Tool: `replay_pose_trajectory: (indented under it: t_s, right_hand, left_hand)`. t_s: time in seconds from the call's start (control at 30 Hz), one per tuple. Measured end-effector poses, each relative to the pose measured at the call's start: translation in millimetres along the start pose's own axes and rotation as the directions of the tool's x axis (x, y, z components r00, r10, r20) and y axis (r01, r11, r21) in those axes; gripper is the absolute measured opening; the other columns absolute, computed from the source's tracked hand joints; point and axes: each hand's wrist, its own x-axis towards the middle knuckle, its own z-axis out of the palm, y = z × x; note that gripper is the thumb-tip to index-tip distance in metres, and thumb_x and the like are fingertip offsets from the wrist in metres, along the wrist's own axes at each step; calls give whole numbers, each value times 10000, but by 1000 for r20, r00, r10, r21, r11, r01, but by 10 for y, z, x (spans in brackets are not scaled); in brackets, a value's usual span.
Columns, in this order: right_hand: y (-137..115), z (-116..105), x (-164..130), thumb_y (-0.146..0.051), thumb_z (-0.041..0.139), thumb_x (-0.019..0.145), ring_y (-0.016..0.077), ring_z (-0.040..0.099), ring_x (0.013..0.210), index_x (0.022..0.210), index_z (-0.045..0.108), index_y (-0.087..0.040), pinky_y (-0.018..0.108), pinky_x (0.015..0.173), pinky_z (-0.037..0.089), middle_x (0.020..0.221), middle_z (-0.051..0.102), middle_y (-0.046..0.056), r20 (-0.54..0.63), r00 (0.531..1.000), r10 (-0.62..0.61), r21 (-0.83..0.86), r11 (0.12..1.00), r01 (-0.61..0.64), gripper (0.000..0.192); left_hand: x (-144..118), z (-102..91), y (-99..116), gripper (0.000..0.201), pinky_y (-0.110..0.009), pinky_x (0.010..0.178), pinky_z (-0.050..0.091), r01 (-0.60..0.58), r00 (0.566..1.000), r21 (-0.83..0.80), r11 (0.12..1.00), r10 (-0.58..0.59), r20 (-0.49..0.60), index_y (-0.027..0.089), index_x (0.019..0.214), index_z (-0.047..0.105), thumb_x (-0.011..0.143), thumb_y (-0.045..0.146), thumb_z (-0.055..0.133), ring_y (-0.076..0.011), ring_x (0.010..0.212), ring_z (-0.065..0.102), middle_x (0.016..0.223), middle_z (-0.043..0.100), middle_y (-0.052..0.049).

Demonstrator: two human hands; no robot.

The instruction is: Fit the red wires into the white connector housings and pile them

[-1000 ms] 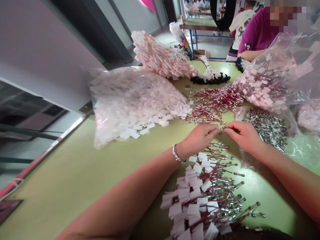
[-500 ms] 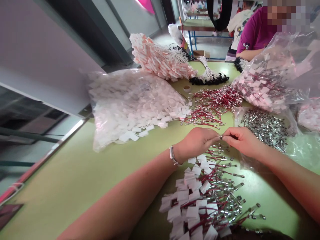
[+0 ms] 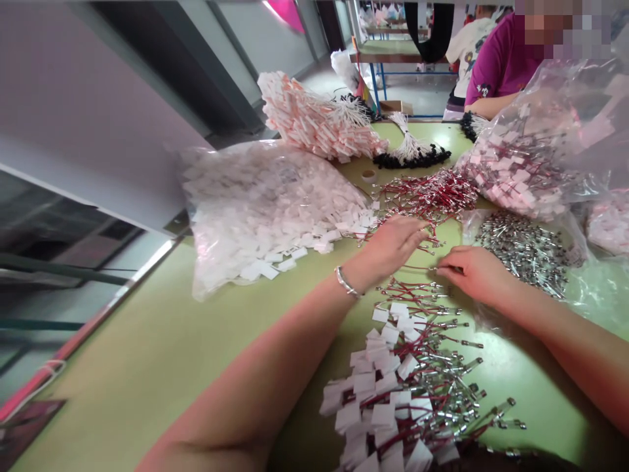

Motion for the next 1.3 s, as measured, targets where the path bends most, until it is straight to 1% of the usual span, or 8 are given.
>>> replay_pose_trajectory:
  t_s: [0.13, 0.33, 0.5, 0.7, 0.87, 1.03, 1.17, 1.3]
  right_hand:
    - [19, -16, -7, -371, 526, 896, 192, 620, 797, 941, 725, -233, 313, 692, 459, 915, 684, 74, 10, 998, -65, -146, 987, 66, 246]
    - [299, -414, -11, -326, 467, 896, 190, 622, 750, 860, 728, -241, 325, 683, 451, 838, 713, 45, -195, 977, 84, -147, 983, -114, 277]
    - [566, -621, -30, -339, 470, 867, 201, 612, 689, 810, 724, -233, 320, 598, 412, 809, 720, 46, -195, 949, 247, -257, 921, -293, 281]
    - [567, -491, 0, -337, 506, 842, 202, 620, 748, 855, 716, -235, 305, 606, 410, 865, 704, 46, -3, 983, 186, -342, 923, -176, 235]
    - [514, -250, 38, -279, 459, 886, 218, 621, 764, 914, 686, -191, 309, 578, 394, 923, 668, 97, -18, 974, 224, -504, 840, -202, 246]
    - [581, -153, 73, -180, 431, 892, 224, 621, 761, 899, 661, -126, 314, 610, 392, 922, 652, 153, 10, 978, 210, -594, 788, -163, 236]
    - [661, -255, 57, -101, 425, 857, 212, 616, 777, 997, 645, -165, 302, 604, 385, 952, 641, 118, 71, 982, 177, -611, 786, -98, 268]
    - [694, -330, 35, -195, 441, 882, 232, 607, 830, 949, 637, -182, 301, 569, 369, 949, 626, 103, 64, 991, 118, -651, 758, -48, 207]
  left_hand:
    - [21, 225, -161, 317, -391, 937, 422, -13, 999, 194, 981, 4, 43, 157, 1179, 592, 897, 128, 450, -221, 1038, 555, 1133, 640, -112]
    - [3, 267, -219, 179, -337, 825, 453, 59, 997, 305, 950, -69, 24, 167, 835, 700, 881, 170, 527, -214, 886, 584, 861, 660, -75]
    - [7, 169, -229, 136, -334, 825, 439, 75, 991, 157, 985, -56, -123, 190, 784, 695, 854, 183, 579, -187, 831, 583, 812, 677, -43]
    - [5, 93, -154, 21, -336, 844, 447, 121, 917, -152, 981, -169, -362, 181, 733, 661, 748, 180, 675, -176, 861, 585, 839, 676, -36]
    - [24, 32, -188, 146, -274, 696, 497, 132, 775, -716, 686, -522, -357, 159, 759, 633, 722, 274, 715, -135, 713, 631, 763, 693, -25]
    - [31, -96, -368, 188, -231, 629, 513, 137, 711, -951, 276, -696, -100, 134, 725, 559, 719, 203, 734, -112, 641, 646, 690, 684, -34]
    - [32, -160, -440, 169, -205, 596, 503, 120, 683, -961, 248, -723, -102, 125, 757, 565, 717, 131, 729, -99, 592, 632, 653, 665, -20]
    - [18, -181, -434, 85, -186, 567, 471, 83, 726, -955, 283, -674, -137, 102, 817, 622, 747, 59, 643, -73, 526, 576, 584, 623, 4]
